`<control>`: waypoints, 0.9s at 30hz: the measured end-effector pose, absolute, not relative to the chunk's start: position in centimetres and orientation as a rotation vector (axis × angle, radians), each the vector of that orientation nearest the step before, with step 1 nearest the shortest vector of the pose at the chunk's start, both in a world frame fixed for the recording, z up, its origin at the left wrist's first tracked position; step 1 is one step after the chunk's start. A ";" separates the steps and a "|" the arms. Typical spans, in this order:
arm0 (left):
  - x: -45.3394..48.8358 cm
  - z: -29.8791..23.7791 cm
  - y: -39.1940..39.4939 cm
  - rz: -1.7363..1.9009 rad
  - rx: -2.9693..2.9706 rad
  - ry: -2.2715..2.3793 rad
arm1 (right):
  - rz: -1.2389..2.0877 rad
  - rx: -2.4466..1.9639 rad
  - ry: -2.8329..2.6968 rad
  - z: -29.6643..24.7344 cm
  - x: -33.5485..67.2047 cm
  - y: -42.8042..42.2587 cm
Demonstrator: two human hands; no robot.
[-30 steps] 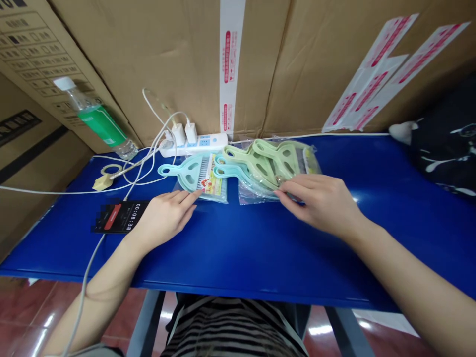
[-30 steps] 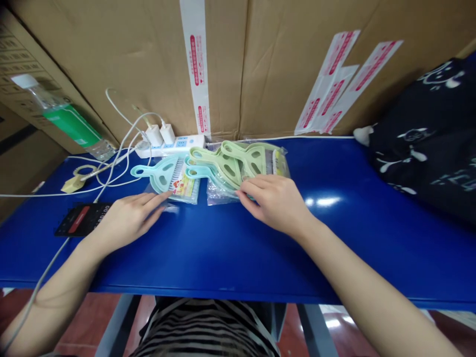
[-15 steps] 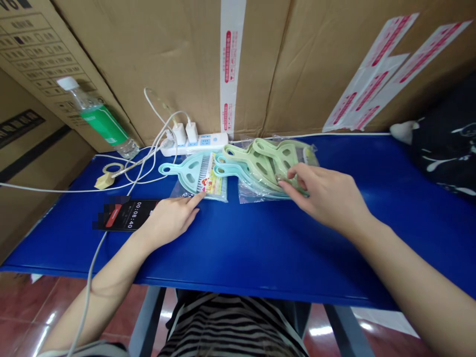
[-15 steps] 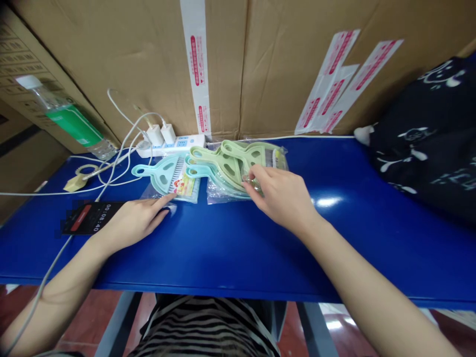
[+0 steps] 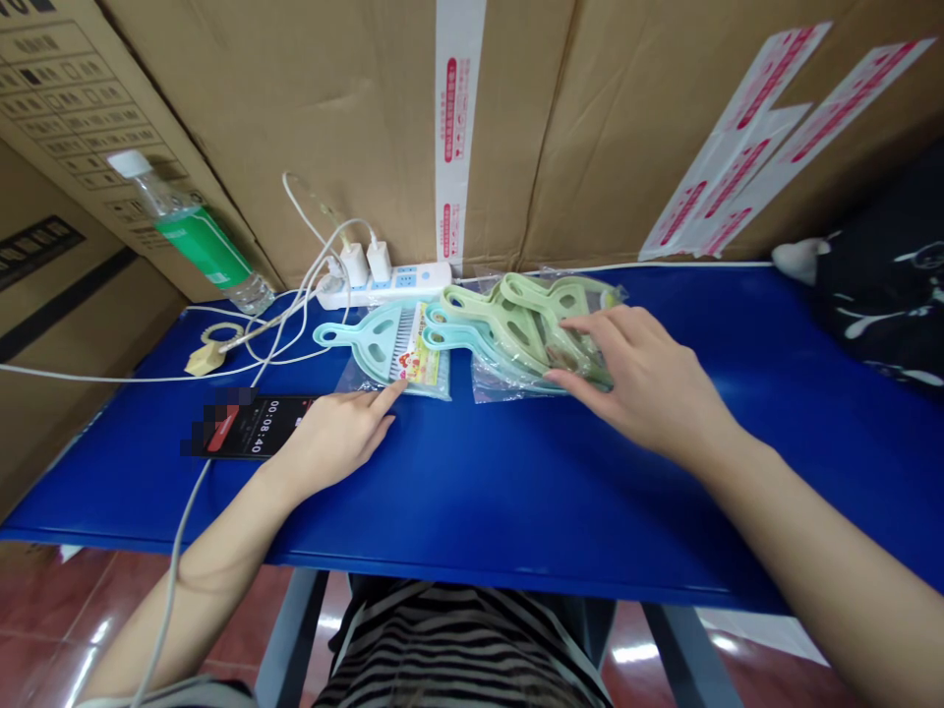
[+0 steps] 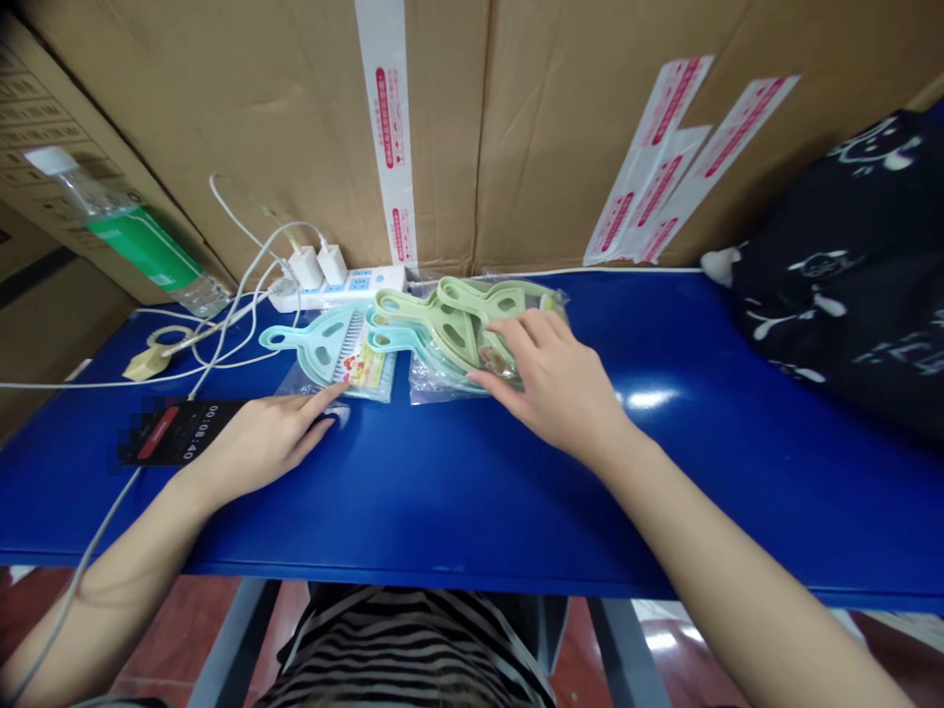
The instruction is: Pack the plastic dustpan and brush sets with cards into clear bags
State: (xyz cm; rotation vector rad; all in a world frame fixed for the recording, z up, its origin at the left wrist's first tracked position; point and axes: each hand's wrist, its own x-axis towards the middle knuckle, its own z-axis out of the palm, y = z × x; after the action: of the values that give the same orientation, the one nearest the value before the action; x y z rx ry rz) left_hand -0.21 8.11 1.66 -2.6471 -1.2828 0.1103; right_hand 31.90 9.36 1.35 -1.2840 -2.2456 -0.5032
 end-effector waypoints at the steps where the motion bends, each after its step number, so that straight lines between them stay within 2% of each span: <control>1: -0.2 1.6 8.1 0.090 -2.648 -1.269 | -0.498 -1.287 -2.260 1.2 31.8 9.4; 20: 0.1 1.7 7.9 -0.243 -2.693 -0.880 | -0.382 -1.281 -2.464 -1.4 31.1 10.3; 27: 0.2 1.1 8.1 -0.185 -2.718 -1.066 | -0.391 -1.286 -2.445 -1.5 30.5 10.1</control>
State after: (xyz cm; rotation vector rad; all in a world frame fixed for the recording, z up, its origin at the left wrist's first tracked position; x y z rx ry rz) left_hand 0.18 8.12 1.09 -2.7179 -1.0659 -0.1849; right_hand 30.53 10.11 -1.47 -1.2860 -2.4448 -0.3912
